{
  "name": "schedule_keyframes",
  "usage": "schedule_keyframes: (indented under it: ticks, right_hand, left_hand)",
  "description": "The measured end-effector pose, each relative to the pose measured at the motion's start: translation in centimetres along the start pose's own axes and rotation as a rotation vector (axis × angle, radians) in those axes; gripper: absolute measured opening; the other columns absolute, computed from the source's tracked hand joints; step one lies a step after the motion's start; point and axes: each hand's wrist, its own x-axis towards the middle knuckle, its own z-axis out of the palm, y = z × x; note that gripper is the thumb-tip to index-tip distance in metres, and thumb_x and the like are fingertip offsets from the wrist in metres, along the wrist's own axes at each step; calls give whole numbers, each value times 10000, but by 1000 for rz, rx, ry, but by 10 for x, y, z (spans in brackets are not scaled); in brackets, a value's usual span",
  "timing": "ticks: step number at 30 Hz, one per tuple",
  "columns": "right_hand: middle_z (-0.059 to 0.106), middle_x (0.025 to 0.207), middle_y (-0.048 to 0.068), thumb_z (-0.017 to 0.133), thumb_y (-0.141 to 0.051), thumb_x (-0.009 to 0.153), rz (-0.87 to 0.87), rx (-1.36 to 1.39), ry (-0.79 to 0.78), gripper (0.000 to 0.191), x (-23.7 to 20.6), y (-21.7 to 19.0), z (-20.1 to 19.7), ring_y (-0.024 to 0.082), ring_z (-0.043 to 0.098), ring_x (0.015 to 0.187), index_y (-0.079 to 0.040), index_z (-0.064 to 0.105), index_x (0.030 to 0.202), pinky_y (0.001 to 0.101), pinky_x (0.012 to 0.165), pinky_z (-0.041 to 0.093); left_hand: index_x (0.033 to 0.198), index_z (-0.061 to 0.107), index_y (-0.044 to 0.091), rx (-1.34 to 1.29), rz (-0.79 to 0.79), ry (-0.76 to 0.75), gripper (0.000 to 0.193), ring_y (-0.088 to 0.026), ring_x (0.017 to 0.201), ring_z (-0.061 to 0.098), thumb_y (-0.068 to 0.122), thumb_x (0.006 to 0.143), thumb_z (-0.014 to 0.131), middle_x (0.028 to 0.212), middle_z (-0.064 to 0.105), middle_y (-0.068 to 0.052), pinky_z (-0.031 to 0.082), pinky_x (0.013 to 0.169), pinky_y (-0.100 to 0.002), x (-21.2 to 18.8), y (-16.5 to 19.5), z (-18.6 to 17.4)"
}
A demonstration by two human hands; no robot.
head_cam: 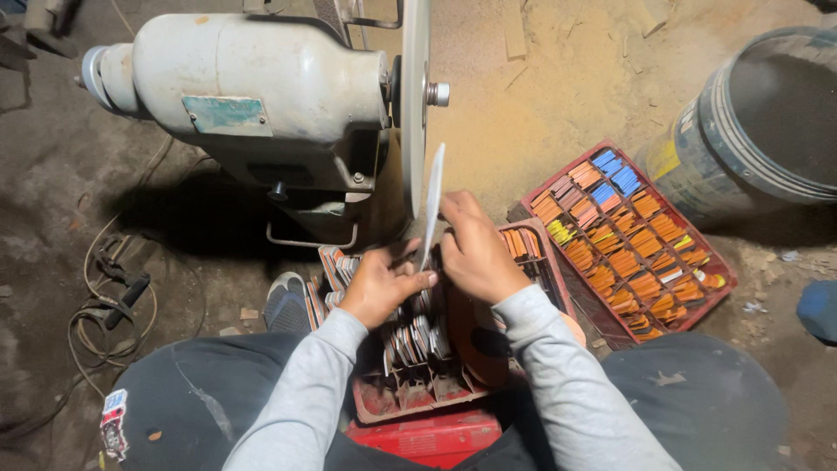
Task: The person sits at a disc sander and sands the edges of small curved sandal components, holding each piece against the spinning disc by hand. They sand pieces one at a time, turn pieces over to sand both sides, and place finished pieces into a compartment tray on their lap with other cut components.
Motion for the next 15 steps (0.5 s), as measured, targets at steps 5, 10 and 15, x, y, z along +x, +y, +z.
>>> schedule_keyframes:
  ticks: [5,10,15]
  right_hand:
    - [576,1219,283,488,43,789,-29,-120,17,540,18,-3,9,448,570,1167,47,590,1319,456,1035,462]
    - [642,1207,242,560,-22,779,53,17,-283,471,-15,7,-3,398,616,1187,22,649,1240,418,1057,478]
    - [641,1221,245,658,-92,792,269,66,-420,550,-48,9,-8,390,619,1155,31,542,1315,423,963,495]
  left_hand:
    - [1283,665,-46,-131,132,-86,470,-72,943,615,63,851,814,1084,719,12,525,853,-221,8,-3,-11]
    - [1159,684,23,212,-51,-17,454,-149,831,699,133,749,843,938,744,-42,587,766,-298,-32,-8,10]
    - [985,663,7,726,161,-8,404,-349,856,681,194,694,872,868,694,-149,545,752,-419,-64,3,53]
